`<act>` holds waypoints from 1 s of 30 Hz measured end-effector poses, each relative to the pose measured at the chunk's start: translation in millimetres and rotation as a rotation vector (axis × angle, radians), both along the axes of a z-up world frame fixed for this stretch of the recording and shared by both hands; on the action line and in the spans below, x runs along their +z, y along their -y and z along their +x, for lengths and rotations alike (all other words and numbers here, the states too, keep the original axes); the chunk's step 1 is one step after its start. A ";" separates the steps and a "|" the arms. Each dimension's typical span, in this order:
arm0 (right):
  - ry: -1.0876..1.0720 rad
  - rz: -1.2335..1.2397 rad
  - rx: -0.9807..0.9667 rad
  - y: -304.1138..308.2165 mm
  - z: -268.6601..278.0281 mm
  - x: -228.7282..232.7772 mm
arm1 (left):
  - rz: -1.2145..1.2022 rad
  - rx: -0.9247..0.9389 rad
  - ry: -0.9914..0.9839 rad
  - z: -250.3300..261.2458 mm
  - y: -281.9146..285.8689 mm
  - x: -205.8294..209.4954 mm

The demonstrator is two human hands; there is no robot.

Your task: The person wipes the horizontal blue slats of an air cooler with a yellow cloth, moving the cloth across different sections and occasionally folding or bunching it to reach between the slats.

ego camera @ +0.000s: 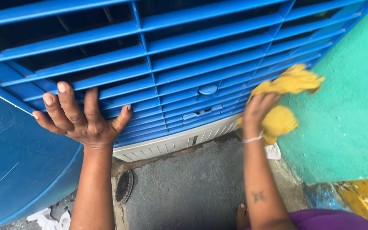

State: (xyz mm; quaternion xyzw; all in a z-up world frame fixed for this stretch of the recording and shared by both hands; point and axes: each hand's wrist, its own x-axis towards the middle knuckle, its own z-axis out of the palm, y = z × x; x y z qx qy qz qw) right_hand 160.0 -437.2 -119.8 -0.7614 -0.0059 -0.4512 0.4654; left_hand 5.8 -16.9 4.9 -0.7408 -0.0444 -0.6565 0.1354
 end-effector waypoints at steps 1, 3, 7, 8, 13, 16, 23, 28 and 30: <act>0.022 0.017 0.051 -21.4 -16.4 -0.1 | 0.000 0.003 0.008 2.2 -0.8 1.5; -0.082 0.161 0.057 -81.3 -49.1 0.4 | 0.002 0.045 -0.037 -2.5 -1.1 -0.1; -0.013 -0.210 0.063 -134.0 -118.5 12.3 | 0.002 0.034 -0.045 -4.3 1.3 1.5; -0.014 -0.317 0.057 -136.9 -124.3 12.2 | -0.003 0.036 -0.045 -3.3 1.0 1.4; 0.021 -0.153 -0.111 -67.4 -70.7 20.3 | -0.025 0.048 -0.061 -4.6 0.4 0.0; 0.045 -0.018 -0.188 -2.1 -19.5 33.7 | -0.019 0.020 -0.060 -4.3 0.0 -1.7; 0.319 0.270 -0.085 76.6 74.2 10.3 | 0.011 0.047 -0.045 -1.9 -5.7 -3.4; 0.300 0.098 -0.100 19.6 23.6 -17.7 | 0.023 0.068 -0.047 -1.2 -5.9 -2.0; 0.224 0.221 0.109 -39.0 -21.3 -18.5 | 0.042 0.052 -0.036 -1.7 -6.1 -1.5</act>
